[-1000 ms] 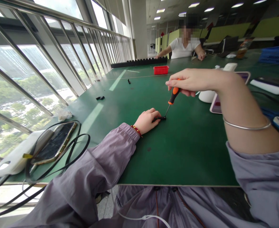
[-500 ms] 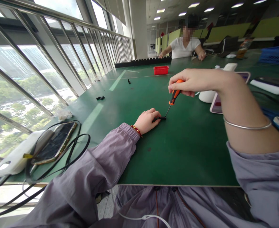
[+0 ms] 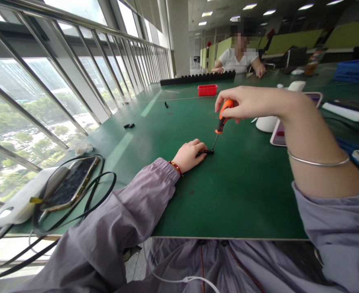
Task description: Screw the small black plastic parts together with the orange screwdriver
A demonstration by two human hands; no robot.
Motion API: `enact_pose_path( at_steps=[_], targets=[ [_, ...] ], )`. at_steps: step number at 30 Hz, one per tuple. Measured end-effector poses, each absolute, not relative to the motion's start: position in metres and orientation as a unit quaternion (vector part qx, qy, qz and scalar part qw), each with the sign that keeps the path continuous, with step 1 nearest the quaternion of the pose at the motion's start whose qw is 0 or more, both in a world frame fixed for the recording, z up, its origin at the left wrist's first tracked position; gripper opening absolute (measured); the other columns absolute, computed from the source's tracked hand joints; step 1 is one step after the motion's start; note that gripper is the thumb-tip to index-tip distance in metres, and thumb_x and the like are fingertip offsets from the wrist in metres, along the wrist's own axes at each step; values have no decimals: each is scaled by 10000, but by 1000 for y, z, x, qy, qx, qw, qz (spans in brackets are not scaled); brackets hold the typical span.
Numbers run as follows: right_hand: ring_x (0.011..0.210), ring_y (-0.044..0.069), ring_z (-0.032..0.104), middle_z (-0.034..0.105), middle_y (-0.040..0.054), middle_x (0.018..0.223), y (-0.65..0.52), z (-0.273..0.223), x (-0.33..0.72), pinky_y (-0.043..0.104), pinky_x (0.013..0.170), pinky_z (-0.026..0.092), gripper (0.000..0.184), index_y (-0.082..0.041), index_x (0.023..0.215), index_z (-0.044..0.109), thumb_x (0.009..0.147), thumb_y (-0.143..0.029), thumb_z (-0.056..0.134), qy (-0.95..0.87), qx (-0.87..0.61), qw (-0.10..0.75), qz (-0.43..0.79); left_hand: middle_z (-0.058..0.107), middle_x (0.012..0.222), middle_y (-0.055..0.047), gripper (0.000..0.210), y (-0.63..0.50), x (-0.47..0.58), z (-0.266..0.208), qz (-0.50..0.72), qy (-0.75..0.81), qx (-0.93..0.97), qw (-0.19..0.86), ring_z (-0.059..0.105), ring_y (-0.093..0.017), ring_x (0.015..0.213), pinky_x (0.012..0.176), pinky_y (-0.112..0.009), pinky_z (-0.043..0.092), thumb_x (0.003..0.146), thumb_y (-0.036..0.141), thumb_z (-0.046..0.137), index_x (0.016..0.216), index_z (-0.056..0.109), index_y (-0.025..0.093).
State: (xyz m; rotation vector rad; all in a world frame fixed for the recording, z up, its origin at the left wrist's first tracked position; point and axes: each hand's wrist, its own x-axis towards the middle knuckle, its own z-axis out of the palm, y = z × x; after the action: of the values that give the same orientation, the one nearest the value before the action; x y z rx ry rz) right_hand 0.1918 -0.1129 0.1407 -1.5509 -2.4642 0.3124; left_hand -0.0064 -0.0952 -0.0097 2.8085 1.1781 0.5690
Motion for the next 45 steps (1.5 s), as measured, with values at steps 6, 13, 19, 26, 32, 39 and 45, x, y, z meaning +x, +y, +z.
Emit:
enact_pose_path(
  at_steps=[6, 13, 19, 26, 32, 39, 45],
  targets=[
    [537, 181, 524, 536, 19, 559, -116, 141, 191, 322, 527, 354, 406, -227, 760, 570, 842, -587, 402, -826, -544, 99, 112, 597, 991, -45, 177, -95, -6, -10, 187, 378, 906, 22, 586, -156, 808, 734, -288, 473, 852, 261, 505, 966, 620, 188],
    [584, 179, 546, 597, 21, 654, -117, 142, 190, 325, 569, 370, 271, -239, 854, 590, 815, -491, 497, -833, -536, 96, 98, 599, 994, -44, 183, -95, -7, -10, 186, 380, 906, 22, 588, -156, 806, 747, -293, 477, 851, 262, 505, 972, 622, 191],
    [517, 169, 501, 503, 7, 531, -121, 143, 188, 324, 539, 349, 355, -227, 768, 576, 853, -530, 411, -835, -533, 81, 107, 603, 992, -46, 181, -95, -6, -9, 186, 379, 906, 24, 588, -162, 817, 749, -297, 477, 850, 259, 508, 971, 621, 187],
    [631, 201, 584, 641, 32, 718, -115, 141, 192, 328, 568, 388, 315, -244, 847, 615, 778, -540, 534, -837, -530, 92, 105, 600, 1001, -45, 179, -96, -6, -9, 183, 382, 906, 23, 593, -160, 823, 748, -295, 481, 853, 264, 502, 967, 620, 191],
    [612, 204, 575, 623, 31, 670, -115, 141, 193, 332, 544, 380, 396, -261, 813, 630, 803, -617, 455, -841, -520, 94, 116, 603, 1000, -45, 181, -96, -6, -9, 184, 382, 905, 22, 590, -159, 812, 743, -295, 477, 854, 261, 501, 969, 621, 189],
    [600, 213, 579, 612, 26, 635, -116, 141, 191, 339, 552, 386, 395, -265, 819, 634, 785, -628, 483, -835, -531, 96, 112, 600, 1000, -45, 181, -96, -6, -9, 183, 383, 905, 22, 590, -161, 827, 753, -296, 474, 854, 261, 501, 973, 619, 191],
    [613, 216, 574, 634, 33, 665, -116, 142, 194, 352, 575, 398, 378, -276, 850, 643, 817, -601, 454, -844, -514, 100, 116, 600, 1007, -46, 179, -95, -6, -10, 183, 381, 906, 22, 590, -162, 822, 751, -295, 473, 855, 256, 503, 973, 619, 189]
  ],
)
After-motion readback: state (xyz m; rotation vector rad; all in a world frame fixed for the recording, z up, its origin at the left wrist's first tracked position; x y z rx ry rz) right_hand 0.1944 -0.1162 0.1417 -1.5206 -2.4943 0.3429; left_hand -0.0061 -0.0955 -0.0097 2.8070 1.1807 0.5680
